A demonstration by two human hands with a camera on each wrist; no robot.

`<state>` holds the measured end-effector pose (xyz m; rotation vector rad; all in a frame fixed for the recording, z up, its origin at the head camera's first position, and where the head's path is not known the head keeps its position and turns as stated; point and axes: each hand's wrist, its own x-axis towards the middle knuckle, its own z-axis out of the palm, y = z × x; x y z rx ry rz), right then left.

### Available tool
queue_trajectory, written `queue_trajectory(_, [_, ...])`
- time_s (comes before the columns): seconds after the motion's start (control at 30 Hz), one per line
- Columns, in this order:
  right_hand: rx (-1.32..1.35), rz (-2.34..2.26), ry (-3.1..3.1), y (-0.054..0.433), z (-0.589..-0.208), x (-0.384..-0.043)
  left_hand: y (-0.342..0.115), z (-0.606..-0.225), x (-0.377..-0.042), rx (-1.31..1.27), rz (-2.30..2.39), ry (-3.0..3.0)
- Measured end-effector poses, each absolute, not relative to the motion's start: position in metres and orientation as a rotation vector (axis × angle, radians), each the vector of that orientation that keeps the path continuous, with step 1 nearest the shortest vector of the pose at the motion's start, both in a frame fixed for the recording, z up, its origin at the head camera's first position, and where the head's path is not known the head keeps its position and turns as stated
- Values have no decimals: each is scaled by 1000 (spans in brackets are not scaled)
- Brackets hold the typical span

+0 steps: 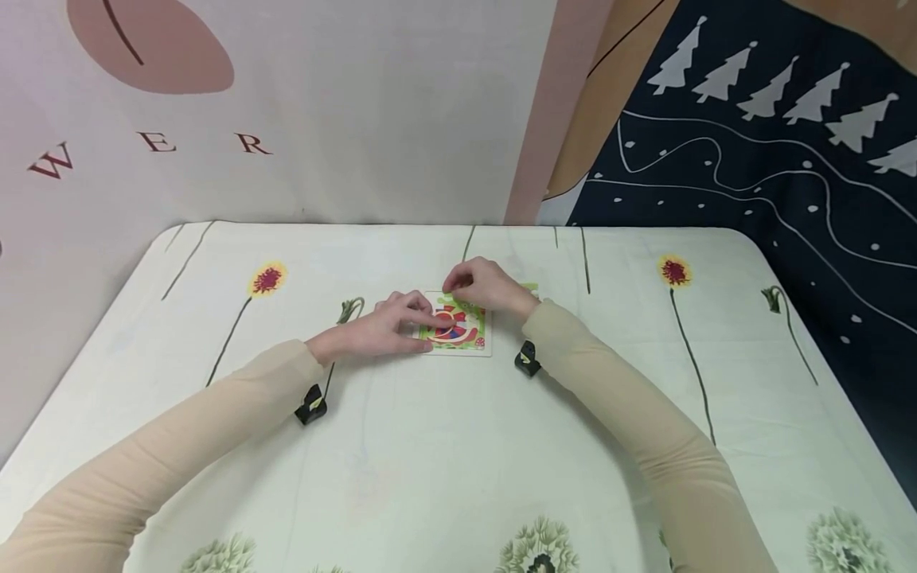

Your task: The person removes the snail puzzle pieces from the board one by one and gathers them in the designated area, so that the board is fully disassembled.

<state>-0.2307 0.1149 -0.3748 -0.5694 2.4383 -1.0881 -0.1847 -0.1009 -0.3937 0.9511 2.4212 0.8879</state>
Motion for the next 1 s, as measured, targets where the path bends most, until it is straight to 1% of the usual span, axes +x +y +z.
queue_trajectory(0.4, [-555,-1070,2437,116,-378,-232,-100,-394,-185,961,913,2406])
queue_trajectory(1.0, [-675,-973,2428,113,-377,-237,-101,-393,-185,971,920,2410])
